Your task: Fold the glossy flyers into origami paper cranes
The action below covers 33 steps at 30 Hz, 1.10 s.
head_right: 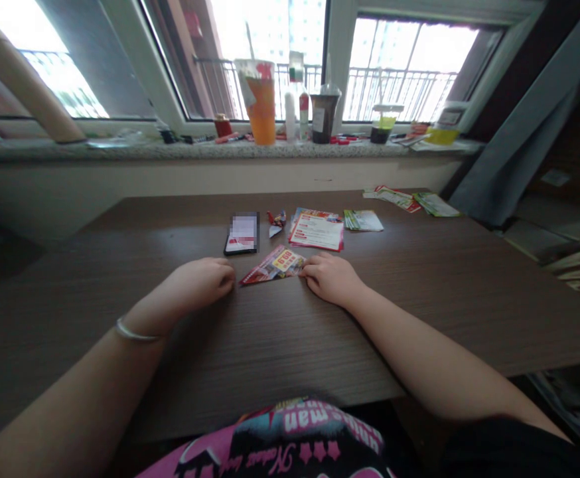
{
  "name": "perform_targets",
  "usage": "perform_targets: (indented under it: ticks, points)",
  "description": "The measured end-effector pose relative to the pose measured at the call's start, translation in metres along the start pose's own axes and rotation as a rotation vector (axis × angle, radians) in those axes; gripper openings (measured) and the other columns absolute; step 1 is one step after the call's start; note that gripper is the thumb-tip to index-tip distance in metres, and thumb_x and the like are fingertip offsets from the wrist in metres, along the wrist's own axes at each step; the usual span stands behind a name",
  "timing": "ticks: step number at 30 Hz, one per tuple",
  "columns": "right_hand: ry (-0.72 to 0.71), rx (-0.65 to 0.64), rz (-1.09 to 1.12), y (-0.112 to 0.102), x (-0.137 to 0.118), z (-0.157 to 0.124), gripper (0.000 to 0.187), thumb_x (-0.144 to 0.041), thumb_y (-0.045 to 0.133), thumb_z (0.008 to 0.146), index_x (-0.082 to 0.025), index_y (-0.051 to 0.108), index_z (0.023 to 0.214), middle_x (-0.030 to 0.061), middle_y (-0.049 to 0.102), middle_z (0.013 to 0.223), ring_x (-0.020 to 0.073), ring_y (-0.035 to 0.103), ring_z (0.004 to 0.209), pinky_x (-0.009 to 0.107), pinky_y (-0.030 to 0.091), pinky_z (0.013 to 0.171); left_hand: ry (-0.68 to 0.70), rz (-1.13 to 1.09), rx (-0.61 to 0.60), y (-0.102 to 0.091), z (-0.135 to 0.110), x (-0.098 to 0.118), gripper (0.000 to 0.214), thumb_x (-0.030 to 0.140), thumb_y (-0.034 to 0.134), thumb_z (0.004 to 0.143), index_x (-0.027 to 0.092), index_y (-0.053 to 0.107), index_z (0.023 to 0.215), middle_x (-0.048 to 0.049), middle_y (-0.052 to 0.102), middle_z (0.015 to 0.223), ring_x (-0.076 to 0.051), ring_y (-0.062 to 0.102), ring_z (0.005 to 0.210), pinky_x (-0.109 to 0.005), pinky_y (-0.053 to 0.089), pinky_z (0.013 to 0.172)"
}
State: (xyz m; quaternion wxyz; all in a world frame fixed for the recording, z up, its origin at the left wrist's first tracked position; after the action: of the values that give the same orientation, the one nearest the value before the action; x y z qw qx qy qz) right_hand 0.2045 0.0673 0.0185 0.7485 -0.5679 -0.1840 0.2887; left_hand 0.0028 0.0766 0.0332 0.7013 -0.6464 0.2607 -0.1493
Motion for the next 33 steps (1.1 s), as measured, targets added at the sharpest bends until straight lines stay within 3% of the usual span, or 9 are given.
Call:
perform_targets:
  ticks: [4,7,10,14,18,22,28,33]
  points:
    - [-0.014,0.014,0.021,-0.002,-0.003,0.000,0.025,-0.024,0.051,0.090,-0.025,0.073,0.101,0.0046,0.069,0.115,0.0212,0.063,0.101,0.035,0.050,0.088,-0.056,-0.098,0.147,-0.005,0.003,0.006,0.024,0.022,0.043,0.090,0.016,0.066,0.093,-0.0093,0.067,0.099,-0.020,0.065,0.085,-0.031,0.053,0.078]
    - [-0.038,0.018,0.040,-0.002,-0.005,0.000,0.025,-0.024,0.051,0.090,-0.024,0.072,0.105,0.0050,0.069,0.115,0.0220,0.062,0.103,0.037,0.049,0.091,0.170,-0.243,0.286,-0.013,0.003,0.034,0.027,0.023,0.044,0.094,0.019,0.062,0.114,-0.0086,0.062,0.124,-0.021,0.058,0.112,-0.036,0.048,0.098]
    - [-0.089,0.014,0.071,-0.001,-0.007,0.001,0.026,-0.023,0.051,0.090,-0.023,0.071,0.107,0.0044,0.069,0.116,0.0217,0.061,0.107,0.038,0.047,0.094,0.384,-0.299,0.284,-0.007,0.002,0.056,0.032,0.022,0.048,0.093,0.023,0.059,0.123,-0.0048,0.051,0.140,-0.022,0.045,0.130,-0.040,0.039,0.109]
    - [-0.127,0.062,0.094,-0.003,-0.009,0.001,0.025,-0.021,0.054,0.088,-0.021,0.071,0.106,0.0058,0.067,0.119,0.0214,0.060,0.108,0.039,0.045,0.098,0.397,-0.341,0.216,0.006,0.006,0.061,0.035,0.023,0.053,0.091,0.021,0.058,0.126,-0.0062,0.058,0.132,-0.021,0.053,0.122,-0.039,0.041,0.107]
    - [-0.195,0.085,0.082,-0.002,-0.017,0.002,0.027,-0.020,0.052,0.089,-0.021,0.069,0.110,0.0064,0.069,0.115,0.0217,0.060,0.104,0.040,0.047,0.093,0.392,-0.364,0.224,0.004,0.007,0.063,0.032,0.021,0.053,0.090,0.019,0.059,0.121,-0.0068,0.061,0.126,-0.021,0.055,0.117,-0.038,0.043,0.104]
    - [-0.261,0.062,0.037,0.002,-0.027,0.002,0.028,-0.021,0.049,0.091,-0.020,0.069,0.111,0.0076,0.069,0.111,0.0224,0.058,0.100,0.039,0.046,0.090,0.392,-0.352,0.226,0.002,0.006,0.067,0.027,0.021,0.054,0.089,0.019,0.062,0.114,-0.0077,0.064,0.117,-0.022,0.056,0.111,-0.040,0.044,0.101]
    - [-0.267,-0.014,-0.021,0.006,-0.032,0.003,0.033,-0.022,0.047,0.091,-0.024,0.062,0.121,0.0083,0.065,0.110,0.0215,0.053,0.093,0.036,0.045,0.083,0.389,-0.278,0.229,0.005,0.005,0.072,0.042,0.021,0.053,0.090,0.023,0.051,0.132,-0.0079,0.059,0.124,-0.025,0.054,0.113,-0.042,0.044,0.100]
    - [-0.240,-0.074,-0.077,0.008,-0.029,0.004,0.033,-0.022,0.048,0.090,-0.024,0.062,0.120,0.0092,0.062,0.113,0.0219,0.051,0.094,0.035,0.044,0.081,0.345,-0.242,0.198,0.006,0.006,0.073,0.037,0.022,0.054,0.089,0.023,0.055,0.127,-0.0086,0.059,0.122,-0.025,0.054,0.111,-0.044,0.045,0.098]
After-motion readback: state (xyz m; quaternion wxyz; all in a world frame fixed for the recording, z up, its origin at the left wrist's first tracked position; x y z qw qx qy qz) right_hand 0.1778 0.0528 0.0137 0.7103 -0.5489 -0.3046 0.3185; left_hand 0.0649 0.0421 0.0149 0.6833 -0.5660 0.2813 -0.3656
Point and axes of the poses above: each hand's wrist, its own z-axis towards the middle knuckle, its own y-axis out of the palm, x = y × z, the point moved 8 cm from there along z, towards the middle knuckle
